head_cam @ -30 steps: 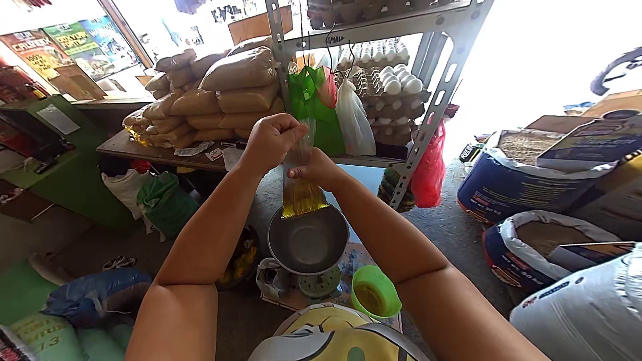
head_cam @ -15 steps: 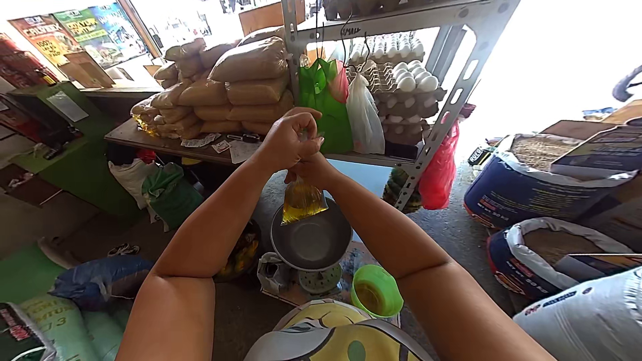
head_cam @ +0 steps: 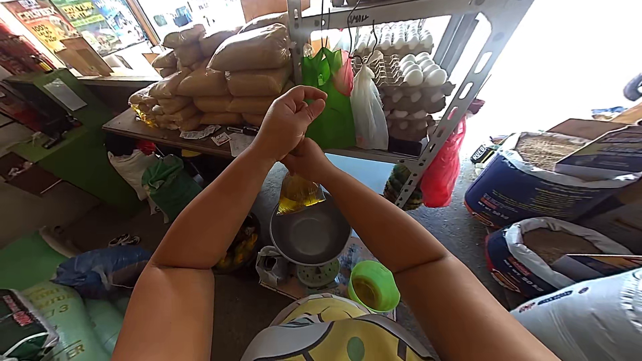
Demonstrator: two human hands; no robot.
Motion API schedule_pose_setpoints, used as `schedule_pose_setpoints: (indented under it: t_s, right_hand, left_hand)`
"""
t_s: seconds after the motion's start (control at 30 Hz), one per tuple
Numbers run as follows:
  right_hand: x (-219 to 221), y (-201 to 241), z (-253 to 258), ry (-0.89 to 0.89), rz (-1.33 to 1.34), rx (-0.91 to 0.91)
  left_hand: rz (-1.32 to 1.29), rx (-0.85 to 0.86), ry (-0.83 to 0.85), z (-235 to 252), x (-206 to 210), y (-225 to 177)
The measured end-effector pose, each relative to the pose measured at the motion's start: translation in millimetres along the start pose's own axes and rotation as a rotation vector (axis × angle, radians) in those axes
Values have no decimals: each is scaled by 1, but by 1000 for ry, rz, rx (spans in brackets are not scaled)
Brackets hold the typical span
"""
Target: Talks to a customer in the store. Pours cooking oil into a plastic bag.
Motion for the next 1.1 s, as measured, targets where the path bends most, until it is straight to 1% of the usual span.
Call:
schedule_pose_setpoints:
  t_s: [0.1,0.17,0.27,0.33,0.4,0.47,0.53,0.57,0.6,0.7,0.77,0.83,0.93,1.0,1.1]
  right_hand:
    - [-3,6,1,-35,-77,1]
    - [-4,10,0,-44,-127,30]
    - [-5,16,0,-64,-168,72]
    - [-5,16,0,-59,-139,71]
    - [-6,20,-1,-9,-4,9]
    - [-8,28,-5,133,230,-59]
    - [-10,33,-8,289,420,-98]
    - [-11,35,-8,342,464,-124]
    - [-10,38,-7,353,470,-136]
    - [-1,48,-2,234,411,-86]
    - [6,58,0,197,359,-45]
    - [10,65,-2,218,242,-4]
    - [15,72,-12,306,24,42]
    - [14,79,-19,340,-87,40]
    - [17,88,-22,314,-110,68]
  left_hand:
    - [99,89,4,-1,-2,-5]
    - [119,131,-9,-2,-3,-7]
    - [76,138,-12,-4,-3,-9]
    - [19,130,-29,-5,-2,-11]
    - [-32,82,-72,-5,-1,-14]
    - [-35,42,-97,-4,-1,-17]
    - [-9,46,-102,-5,-2,-21]
    - [6,57,-105,-5,-2,-24]
    - [28,65,-111,-5,-2,-28]
    - [105,76,-153,-7,-8,-36]
    - [148,39,-220,-10,-17,-44]
    - [183,0,-297,-16,-28,-54]
    - [225,-72,-419,-28,-48,-67]
    - [153,-106,-547,-39,-61,-72]
    - [34,-84,-710,-56,-73,-76]
Point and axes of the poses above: each hand's wrist, its own z-axis towards the middle knuckle, its own x-axis out of the palm, y = z × x, the point moved 7 cm from there along z, towards the middle knuckle, and after that the axes turned 8 degrees about -z, right-handed, at the moved point
